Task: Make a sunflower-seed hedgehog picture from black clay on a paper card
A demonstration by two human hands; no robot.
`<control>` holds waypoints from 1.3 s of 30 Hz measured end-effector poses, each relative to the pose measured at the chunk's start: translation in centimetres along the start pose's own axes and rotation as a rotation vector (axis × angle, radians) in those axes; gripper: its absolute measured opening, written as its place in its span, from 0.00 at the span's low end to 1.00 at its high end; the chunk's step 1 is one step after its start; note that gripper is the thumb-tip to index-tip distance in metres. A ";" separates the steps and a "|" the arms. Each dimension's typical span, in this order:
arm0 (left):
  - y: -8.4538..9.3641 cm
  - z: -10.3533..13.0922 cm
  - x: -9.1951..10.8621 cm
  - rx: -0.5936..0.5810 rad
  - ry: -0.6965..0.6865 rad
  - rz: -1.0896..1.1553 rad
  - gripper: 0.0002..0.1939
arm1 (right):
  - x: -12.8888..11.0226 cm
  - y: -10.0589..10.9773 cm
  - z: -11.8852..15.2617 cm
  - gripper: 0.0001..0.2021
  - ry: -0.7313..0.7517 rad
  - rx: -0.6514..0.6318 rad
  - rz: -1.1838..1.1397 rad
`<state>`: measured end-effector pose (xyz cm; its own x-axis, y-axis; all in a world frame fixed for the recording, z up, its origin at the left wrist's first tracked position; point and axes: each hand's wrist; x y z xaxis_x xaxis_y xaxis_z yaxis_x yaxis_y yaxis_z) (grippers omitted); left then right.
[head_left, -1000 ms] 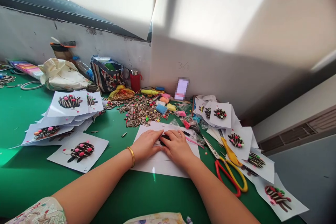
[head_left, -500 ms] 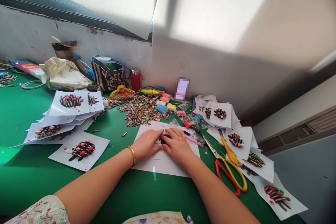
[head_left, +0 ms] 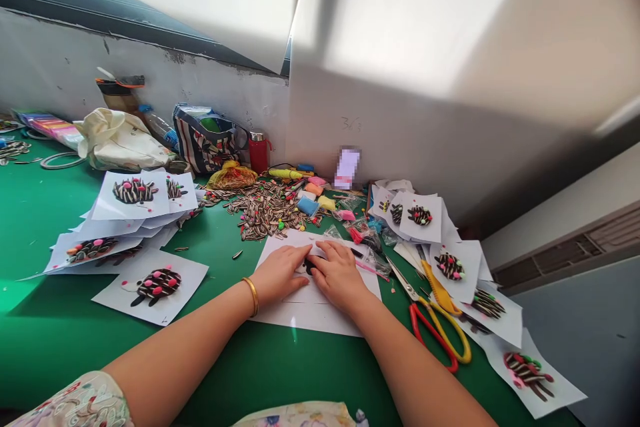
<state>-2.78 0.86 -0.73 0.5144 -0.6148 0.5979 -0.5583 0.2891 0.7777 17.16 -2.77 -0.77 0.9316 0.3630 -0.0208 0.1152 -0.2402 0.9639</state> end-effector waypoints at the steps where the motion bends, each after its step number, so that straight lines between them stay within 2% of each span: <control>1: 0.0 0.0 0.0 0.001 0.000 0.001 0.35 | 0.0 0.0 0.0 0.17 -0.007 0.004 -0.004; 5: -0.1 0.0 -0.1 0.004 0.007 0.003 0.37 | 0.0 0.2 0.0 0.17 -0.020 0.020 -0.018; 12: -0.3 0.0 -0.4 0.029 -0.005 0.026 0.38 | -0.4 0.4 0.2 0.16 0.041 -0.019 -0.010; 18: -0.3 0.0 -0.3 0.017 0.016 0.012 0.38 | -0.1 0.5 0.1 0.16 0.002 0.012 -0.017; 23: -0.1 -0.1 -0.1 0.018 0.007 0.020 0.37 | -0.2 0.6 0.1 0.15 0.046 -0.013 -0.019; 30: 0.0 -0.1 0.1 0.008 0.037 0.027 0.39 | 0.3 0.2 0.1 0.18 -0.039 0.028 0.000; 39: -0.1 0.0 -0.1 0.012 0.034 0.024 0.39 | -0.1 0.4 0.1 0.17 -0.031 0.006 0.018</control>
Point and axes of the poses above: each hand's wrist, its own z-axis away from the middle knuckle, its own y-axis out of the back of the hand, x = y × z, and after that the axes turned 10 degrees about z, right-handed
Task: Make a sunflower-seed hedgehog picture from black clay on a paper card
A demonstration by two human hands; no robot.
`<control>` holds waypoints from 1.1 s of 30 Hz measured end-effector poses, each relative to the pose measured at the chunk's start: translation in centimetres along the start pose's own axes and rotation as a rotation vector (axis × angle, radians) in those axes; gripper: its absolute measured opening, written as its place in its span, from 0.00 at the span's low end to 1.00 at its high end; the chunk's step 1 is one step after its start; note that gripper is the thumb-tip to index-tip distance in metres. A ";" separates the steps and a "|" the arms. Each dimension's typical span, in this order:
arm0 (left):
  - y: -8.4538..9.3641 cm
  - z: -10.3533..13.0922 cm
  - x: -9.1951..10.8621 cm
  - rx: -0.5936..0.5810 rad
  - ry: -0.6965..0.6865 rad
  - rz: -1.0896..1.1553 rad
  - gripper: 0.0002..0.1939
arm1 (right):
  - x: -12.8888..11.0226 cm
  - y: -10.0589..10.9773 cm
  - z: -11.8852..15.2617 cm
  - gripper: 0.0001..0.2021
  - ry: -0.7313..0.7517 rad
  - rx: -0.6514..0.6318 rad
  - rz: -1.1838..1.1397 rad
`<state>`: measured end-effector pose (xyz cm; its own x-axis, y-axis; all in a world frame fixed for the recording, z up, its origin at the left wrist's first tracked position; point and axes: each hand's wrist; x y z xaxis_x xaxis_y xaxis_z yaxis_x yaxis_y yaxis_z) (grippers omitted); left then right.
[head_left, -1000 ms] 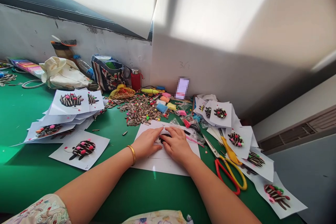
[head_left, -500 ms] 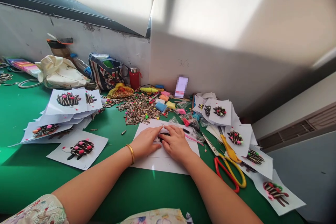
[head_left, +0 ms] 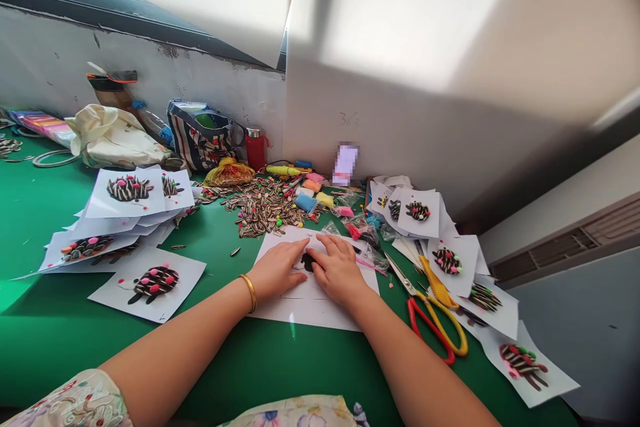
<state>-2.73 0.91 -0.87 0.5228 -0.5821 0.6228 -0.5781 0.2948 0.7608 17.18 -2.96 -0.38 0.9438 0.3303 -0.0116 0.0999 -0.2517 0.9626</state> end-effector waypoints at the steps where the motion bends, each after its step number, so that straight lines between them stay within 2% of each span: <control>1: 0.0 0.0 0.0 -0.002 -0.001 -0.002 0.39 | 0.0 0.1 0.0 0.17 0.008 -0.001 0.000; 6: 0.2 -0.1 0.3 -0.009 0.000 -0.008 0.38 | -0.1 0.4 0.2 0.16 0.082 -0.017 -0.017; 20: 0.2 -0.1 0.2 -0.014 0.004 -0.016 0.38 | 0.7 0.2 0.4 0.16 0.103 0.023 -0.023; 27: 0.2 0.0 0.2 -0.017 0.007 -0.018 0.39 | 1.4 0.3 0.9 0.14 0.212 0.049 -0.052; 33: 0.0 0.0 0.0 -0.019 -0.012 -0.021 0.39 | 1.5 0.5 0.9 0.14 0.232 0.069 -0.069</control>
Point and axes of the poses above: each hand's wrist, its own z-axis away from the middle knuckle, its own y-axis out of the back of the hand, x = y × z, and after that the axes turned 10 degrees about z, right-handed
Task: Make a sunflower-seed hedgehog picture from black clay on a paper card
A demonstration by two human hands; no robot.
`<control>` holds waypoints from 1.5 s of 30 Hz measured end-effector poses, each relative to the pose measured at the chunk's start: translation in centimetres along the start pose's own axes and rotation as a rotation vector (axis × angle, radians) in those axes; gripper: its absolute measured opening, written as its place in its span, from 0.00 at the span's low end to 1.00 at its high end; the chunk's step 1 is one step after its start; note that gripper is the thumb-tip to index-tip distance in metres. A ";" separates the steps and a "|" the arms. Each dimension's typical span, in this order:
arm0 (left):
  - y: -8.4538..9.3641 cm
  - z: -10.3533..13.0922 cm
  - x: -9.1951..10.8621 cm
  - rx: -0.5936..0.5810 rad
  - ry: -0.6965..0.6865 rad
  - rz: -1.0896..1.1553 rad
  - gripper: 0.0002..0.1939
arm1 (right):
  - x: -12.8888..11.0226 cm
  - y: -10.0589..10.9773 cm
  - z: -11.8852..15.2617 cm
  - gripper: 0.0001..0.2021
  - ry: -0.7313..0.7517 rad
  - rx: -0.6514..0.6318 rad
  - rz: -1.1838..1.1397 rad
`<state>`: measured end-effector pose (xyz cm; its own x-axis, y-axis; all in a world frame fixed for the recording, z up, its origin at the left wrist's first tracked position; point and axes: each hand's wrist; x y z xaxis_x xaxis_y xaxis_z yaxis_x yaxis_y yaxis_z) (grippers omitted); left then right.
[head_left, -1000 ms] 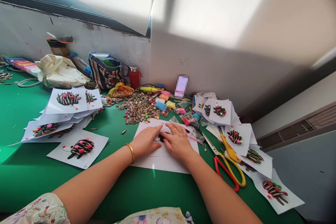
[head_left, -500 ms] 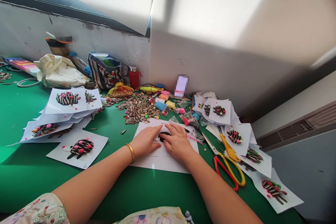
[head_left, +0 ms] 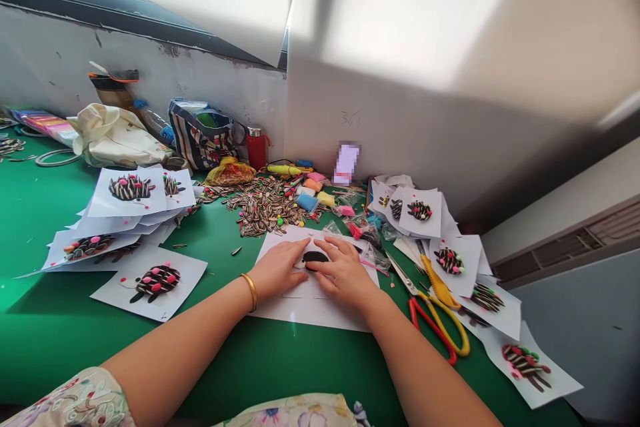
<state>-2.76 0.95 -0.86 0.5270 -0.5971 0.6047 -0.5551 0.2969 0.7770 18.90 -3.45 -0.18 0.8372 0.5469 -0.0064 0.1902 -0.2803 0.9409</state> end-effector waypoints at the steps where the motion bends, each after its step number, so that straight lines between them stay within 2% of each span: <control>1: 0.0 0.0 0.0 0.000 0.000 0.000 0.39 | 0.0 0.0 0.0 0.14 0.006 -0.007 -0.003; 9: 0.2 0.1 0.2 -0.005 0.022 0.005 0.39 | 0.6 0.1 0.0 0.17 -0.040 -0.006 -0.009; 21: -0.1 0.0 0.0 0.016 -0.009 0.010 0.39 | -0.8 -0.1 -0.6 0.19 -0.012 -0.092 -0.007; 29: -0.2 0.0 -0.1 0.030 -0.026 0.039 0.39 | -0.6 0.0 -0.5 0.20 -0.008 -0.048 -0.031; 34: 0.3 0.0 -0.2 0.036 0.028 0.101 0.39 | -0.5 -0.1 -0.4 0.22 -0.055 -0.052 -0.069; 37: 1.2 0.0 -0.2 0.034 0.024 0.081 0.33 | -0.1 0.1 -0.2 0.26 -0.085 -0.074 -0.112; 41: 2.7 0.1 -0.1 0.062 0.018 -0.070 0.17 | 0.2 0.3 -0.1 0.28 -0.098 -0.127 -0.149; 43: 3.1 0.1 0.0 0.028 0.004 -0.110 0.10 | 0.3 0.4 -0.1 0.28 -0.108 -0.143 -0.154; 45: 3.3 0.2 0.0 -0.018 -0.021 -0.132 0.08 | 0.3 0.4 -0.1 0.28 -0.111 -0.148 -0.161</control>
Point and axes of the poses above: each hand's wrist, its own z-axis away from the middle knuckle, its own y-axis out of the back of the hand, x = y × z, and after that the axes turned 10 degrees about z, right-handed
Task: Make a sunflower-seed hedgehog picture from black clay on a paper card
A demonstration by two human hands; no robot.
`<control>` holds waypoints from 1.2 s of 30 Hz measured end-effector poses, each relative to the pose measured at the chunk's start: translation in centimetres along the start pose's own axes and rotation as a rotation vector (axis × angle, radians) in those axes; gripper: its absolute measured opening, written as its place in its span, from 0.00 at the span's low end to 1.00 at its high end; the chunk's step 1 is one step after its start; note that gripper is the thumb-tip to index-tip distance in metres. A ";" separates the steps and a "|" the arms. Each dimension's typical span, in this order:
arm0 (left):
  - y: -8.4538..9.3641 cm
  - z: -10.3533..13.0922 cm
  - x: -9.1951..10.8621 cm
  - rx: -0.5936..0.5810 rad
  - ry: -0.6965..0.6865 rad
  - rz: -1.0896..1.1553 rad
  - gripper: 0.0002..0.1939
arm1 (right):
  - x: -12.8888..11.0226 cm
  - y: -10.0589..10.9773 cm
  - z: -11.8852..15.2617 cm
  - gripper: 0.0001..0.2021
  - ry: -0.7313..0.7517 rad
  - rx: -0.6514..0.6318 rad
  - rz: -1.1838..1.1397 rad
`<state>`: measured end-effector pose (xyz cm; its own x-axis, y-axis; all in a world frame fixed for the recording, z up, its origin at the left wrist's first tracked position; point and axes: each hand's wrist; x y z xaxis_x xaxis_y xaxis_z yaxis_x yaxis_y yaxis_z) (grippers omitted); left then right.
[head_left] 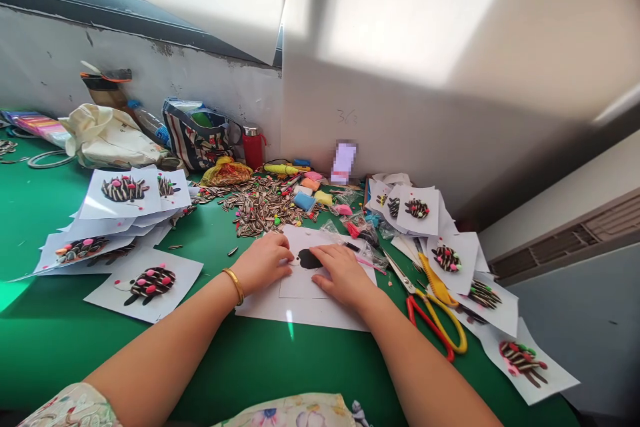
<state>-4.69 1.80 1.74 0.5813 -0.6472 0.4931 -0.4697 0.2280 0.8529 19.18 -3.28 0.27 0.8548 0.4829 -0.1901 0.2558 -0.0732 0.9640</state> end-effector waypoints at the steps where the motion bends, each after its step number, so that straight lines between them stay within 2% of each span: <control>1: 0.0 0.0 0.0 -0.013 -0.010 -0.008 0.08 | 0.0 0.0 0.0 0.28 0.001 0.000 -0.004; 8: -0.3 -0.2 0.6 0.015 -0.002 -0.012 0.10 | 0.7 -0.1 0.2 0.28 0.015 0.015 -0.016; 13: -1.8 -0.2 0.6 0.105 0.038 0.034 0.16 | 1.0 -0.3 0.1 0.28 0.003 0.020 -0.023; 18: -2.8 -0.2 0.5 0.126 0.087 0.058 0.22 | 0.9 -0.4 0.1 0.28 -0.001 0.022 -0.029; 24: -2.9 -0.5 0.5 0.149 0.131 0.086 0.23 | 0.8 -0.3 0.1 0.28 -0.002 0.025 -0.026; 29: -2.7 -0.6 -0.3 0.136 0.151 0.212 0.24 | 0.8 -0.1 0.1 0.29 -0.005 0.009 -0.018; 36: -2.6 -0.5 -0.3 0.144 0.133 0.172 0.26 | 0.2 0.0 0.2 0.17 0.085 0.055 0.032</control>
<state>-3.31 1.72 -0.53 0.5628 -0.5045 0.6548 -0.6531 0.2143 0.7263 19.42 -3.36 0.18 0.8221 0.5518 -0.1405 0.2553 -0.1366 0.9572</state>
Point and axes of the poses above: each hand's wrist, its own z-axis away from the middle knuckle, its own y-axis out of the back of the hand, x = y × z, and after that the axes turned 10 degrees about z, right-handed
